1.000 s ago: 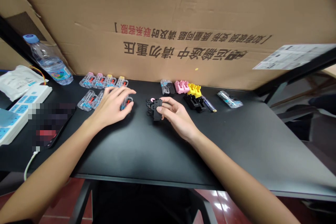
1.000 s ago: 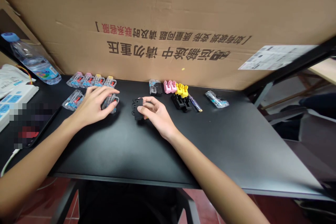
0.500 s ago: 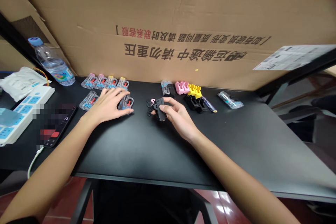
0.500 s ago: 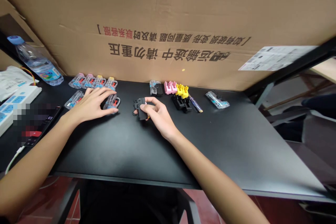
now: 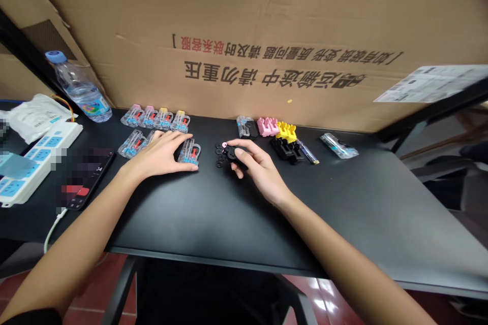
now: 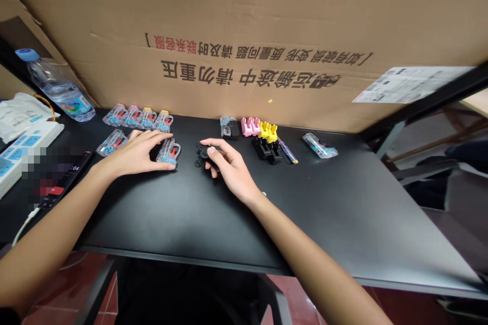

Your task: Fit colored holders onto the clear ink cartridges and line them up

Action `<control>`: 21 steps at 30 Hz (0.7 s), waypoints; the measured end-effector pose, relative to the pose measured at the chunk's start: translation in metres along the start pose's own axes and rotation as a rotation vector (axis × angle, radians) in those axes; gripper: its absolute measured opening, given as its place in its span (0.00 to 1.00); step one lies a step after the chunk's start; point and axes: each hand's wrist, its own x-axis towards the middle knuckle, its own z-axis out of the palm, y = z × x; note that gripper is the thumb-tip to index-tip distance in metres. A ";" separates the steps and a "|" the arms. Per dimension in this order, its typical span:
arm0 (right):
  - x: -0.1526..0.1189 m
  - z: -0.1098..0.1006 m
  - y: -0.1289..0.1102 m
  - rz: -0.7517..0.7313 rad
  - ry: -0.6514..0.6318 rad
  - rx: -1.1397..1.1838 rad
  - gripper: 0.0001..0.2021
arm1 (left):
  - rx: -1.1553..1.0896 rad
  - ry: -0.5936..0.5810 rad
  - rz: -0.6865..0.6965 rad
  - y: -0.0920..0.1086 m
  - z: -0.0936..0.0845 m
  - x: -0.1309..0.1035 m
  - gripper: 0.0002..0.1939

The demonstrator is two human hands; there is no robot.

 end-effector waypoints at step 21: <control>-0.003 0.006 -0.005 -0.025 -0.019 -0.152 0.28 | -0.849 0.018 0.116 0.029 0.019 0.002 0.44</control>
